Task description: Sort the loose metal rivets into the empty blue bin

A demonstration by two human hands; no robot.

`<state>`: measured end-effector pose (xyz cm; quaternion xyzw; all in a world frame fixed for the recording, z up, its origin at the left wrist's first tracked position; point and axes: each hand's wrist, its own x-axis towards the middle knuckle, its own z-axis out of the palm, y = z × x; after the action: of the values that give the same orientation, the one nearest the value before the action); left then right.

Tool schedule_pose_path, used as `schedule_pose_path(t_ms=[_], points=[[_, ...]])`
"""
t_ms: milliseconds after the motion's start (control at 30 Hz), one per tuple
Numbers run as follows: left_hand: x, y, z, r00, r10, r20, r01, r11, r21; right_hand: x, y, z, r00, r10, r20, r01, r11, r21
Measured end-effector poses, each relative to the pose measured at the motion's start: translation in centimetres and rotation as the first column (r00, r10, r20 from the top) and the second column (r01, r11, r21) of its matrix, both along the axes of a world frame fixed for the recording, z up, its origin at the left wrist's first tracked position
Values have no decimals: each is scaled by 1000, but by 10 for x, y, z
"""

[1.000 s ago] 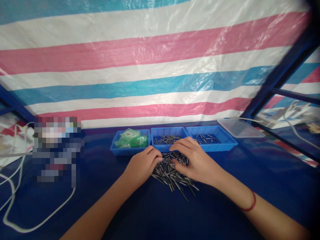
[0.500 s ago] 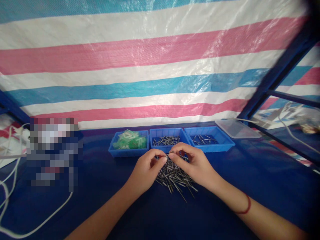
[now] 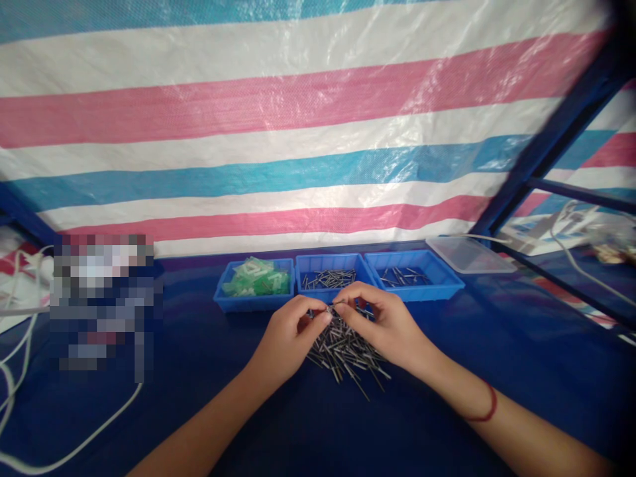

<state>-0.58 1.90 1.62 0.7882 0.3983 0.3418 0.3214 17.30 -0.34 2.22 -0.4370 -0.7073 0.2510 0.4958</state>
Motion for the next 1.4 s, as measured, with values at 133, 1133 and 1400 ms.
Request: schedule_pose_path(t_ms=[133, 1133, 1400], points=[[-2, 0, 2, 998, 55, 16, -56, 996, 74, 2, 1, 0, 998, -17, 56, 16, 1000, 27], [0, 4, -5, 838, -16, -545, 201, 938, 282, 37, 15, 9, 742, -318, 590, 202, 946, 255], [-2, 7, -4, 996, 86, -24, -85, 995, 42, 13, 7, 2, 958, 62, 278, -73, 997, 26]])
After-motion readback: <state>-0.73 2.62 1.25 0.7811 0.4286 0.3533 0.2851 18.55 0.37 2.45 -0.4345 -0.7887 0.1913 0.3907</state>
